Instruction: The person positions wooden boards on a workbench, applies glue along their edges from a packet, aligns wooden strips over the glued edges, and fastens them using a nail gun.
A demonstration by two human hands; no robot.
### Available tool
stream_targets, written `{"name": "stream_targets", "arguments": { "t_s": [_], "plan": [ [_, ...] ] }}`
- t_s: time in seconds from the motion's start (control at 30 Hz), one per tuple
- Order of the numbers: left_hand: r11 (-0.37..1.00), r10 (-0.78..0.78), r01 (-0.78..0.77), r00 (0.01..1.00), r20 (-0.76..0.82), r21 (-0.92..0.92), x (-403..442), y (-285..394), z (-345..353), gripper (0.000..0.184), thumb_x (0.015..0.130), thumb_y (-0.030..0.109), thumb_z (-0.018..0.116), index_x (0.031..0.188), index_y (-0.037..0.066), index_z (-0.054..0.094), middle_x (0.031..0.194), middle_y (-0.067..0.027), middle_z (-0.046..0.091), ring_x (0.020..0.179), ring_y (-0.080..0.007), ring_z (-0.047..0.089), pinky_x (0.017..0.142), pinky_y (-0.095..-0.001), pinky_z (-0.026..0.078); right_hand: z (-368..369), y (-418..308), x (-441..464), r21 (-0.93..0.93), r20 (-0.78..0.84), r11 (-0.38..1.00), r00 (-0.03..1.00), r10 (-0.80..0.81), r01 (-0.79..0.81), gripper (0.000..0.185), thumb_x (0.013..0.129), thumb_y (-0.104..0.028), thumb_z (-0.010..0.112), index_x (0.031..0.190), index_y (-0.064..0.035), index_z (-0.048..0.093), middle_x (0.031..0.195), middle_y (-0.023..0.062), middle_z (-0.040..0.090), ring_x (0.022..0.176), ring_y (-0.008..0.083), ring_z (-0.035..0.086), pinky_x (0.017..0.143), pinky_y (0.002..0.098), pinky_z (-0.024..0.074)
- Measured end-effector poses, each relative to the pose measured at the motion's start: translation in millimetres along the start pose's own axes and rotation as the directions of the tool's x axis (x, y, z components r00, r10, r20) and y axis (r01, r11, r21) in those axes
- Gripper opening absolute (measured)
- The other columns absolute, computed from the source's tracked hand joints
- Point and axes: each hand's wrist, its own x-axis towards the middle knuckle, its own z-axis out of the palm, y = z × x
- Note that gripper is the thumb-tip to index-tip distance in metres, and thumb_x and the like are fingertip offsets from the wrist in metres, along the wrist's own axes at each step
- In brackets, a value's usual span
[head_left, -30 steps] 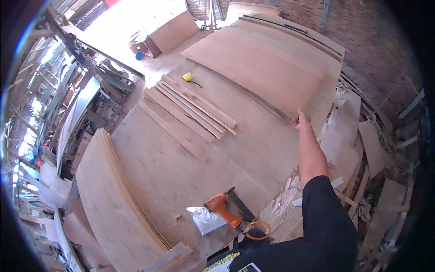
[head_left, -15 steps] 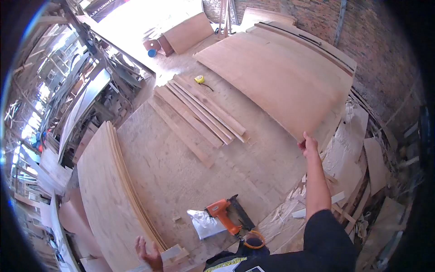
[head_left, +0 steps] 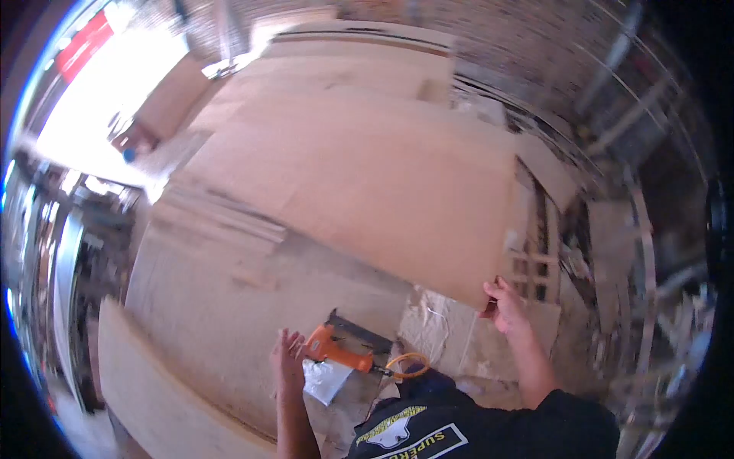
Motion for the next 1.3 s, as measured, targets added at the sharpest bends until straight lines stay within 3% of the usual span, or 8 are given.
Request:
{"name": "stream_targets", "arguments": {
  "t_s": [0.23, 0.33, 0.4, 0.47, 0.7, 0.87, 1.17, 1.3],
  "plan": [
    [0.870, -0.279, 0.354, 0.928, 0.248, -0.344, 72, 34, 75, 0.117, 0.081, 0.077, 0.073, 0.160, 0.004, 0.027, 0.163, -0.0181, 0.032, 0.145, -0.0355, 0.041, 0.124, -0.0586, 0.026, -56, 23, -117, -0.005, -0.041, 0.996, 0.996, 0.085, -0.085, 0.035, 0.098, -0.025, 0.068, 0.131, -0.0158, 0.058, 0.099, 0.0005, 0.068, 0.075, 0.0160, 0.067, 0.059, 0.0349, 0.0549],
    [0.787, -0.134, 0.408, 0.845, 0.517, -0.463, 102, 26, 101, 0.107, 0.085, 0.074, 0.070, 0.157, 0.002, 0.036, 0.159, -0.0171, 0.044, 0.145, -0.0391, 0.045, 0.120, -0.0625, 0.031, -86, 39, -152, -0.034, -0.104, 0.993, 0.988, 0.112, -0.116, 0.039, 0.096, -0.023, 0.068, 0.132, -0.0125, 0.058, 0.100, 0.0003, 0.068, 0.081, 0.0156, 0.066, 0.065, 0.0333, 0.0532],
    [0.706, 0.151, 0.609, 0.371, 0.916, -0.362, 155, 3, 83, 0.078, 0.099, 0.061, 0.063, 0.150, 0.004, 0.048, 0.151, -0.0143, 0.057, 0.139, -0.0348, 0.051, 0.115, -0.0619, 0.038, -111, 60, -148, -0.048, -0.107, 0.990, 0.986, 0.125, -0.130, 0.049, 0.093, -0.024, 0.069, 0.139, -0.0111, 0.055, 0.113, 0.0025, 0.067, 0.095, 0.0195, 0.065, 0.077, 0.0388, 0.0539],
    [0.898, 0.025, 0.236, 0.815, 0.579, -0.371, 119, 13, 123, 0.056, 0.103, 0.046, 0.059, 0.140, 0.004, 0.058, 0.143, -0.0147, 0.064, 0.133, -0.0362, 0.059, 0.111, -0.0554, 0.045, -140, 77, -134, -0.011, -0.008, 0.991, 0.991, 0.130, -0.130, 0.056, 0.092, -0.024, 0.069, 0.143, -0.0105, 0.053, 0.127, 0.0063, 0.066, 0.112, 0.0256, 0.065, 0.094, 0.0461, 0.0536],
    [0.897, -0.211, 0.370, 0.838, 0.504, -0.240, 125, -32, 135, 0.039, 0.100, 0.021, 0.068, 0.132, 0.001, 0.063, 0.127, -0.0106, 0.072, 0.119, -0.0275, 0.068, 0.105, -0.0415, 0.052, -143, 70, -86, 0.174, -0.162, 0.980, 0.979, 0.124, -0.095, 0.051, 0.092, -0.027, 0.067, 0.138, -0.0059, 0.057, 0.125, 0.0104, 0.069, 0.119, 0.0298, 0.064, 0.106, 0.0491, 0.0506],
    [0.997, 0.013, -0.054, 0.808, 0.589, 0.052, 100, -16, 158, 0.029, 0.097, 0.011, 0.068, 0.123, -0.001, 0.069, 0.122, -0.0116, 0.073, 0.113, -0.0257, 0.070, 0.099, -0.0400, 0.056, -105, 43, -78, 0.173, -0.250, 0.984, 0.966, 0.072, -0.028, 0.050, 0.095, -0.032, 0.064, 0.138, -0.0064, 0.058, 0.128, 0.0109, 0.068, 0.120, 0.0303, 0.064, 0.105, 0.0487, 0.0515],
    [0.982, 0.187, -0.154, 0.816, 0.546, -0.107, 56, -50, 126, 0.040, 0.091, 0.002, 0.073, 0.130, 0.001, 0.064, 0.122, -0.0103, 0.072, 0.116, -0.0227, 0.068, 0.094, -0.0376, 0.056, -33, 11, -46, -0.092, -0.110, 0.996, 0.994, 0.010, -0.020, 0.050, 0.098, -0.038, 0.061, 0.139, -0.0076, 0.059, 0.127, 0.0101, 0.068, 0.118, 0.0297, 0.065, 0.101, 0.0476, 0.0530],
    [0.945, 0.072, 0.078, 0.899, 0.433, -0.319, -53, -9, 91, 0.052, 0.091, 0.001, 0.073, 0.140, 0.002, 0.056, 0.131, -0.0108, 0.068, 0.122, -0.0234, 0.065, 0.097, -0.0388, 0.056, -8, 2, -42, -0.226, 0.006, 0.974, 1.000, 0.022, -0.020, 0.051, 0.099, -0.040, 0.059, 0.139, -0.0081, 0.060, 0.127, 0.0097, 0.069, 0.118, 0.0295, 0.065, 0.100, 0.0471, 0.0536]
  ]
}}
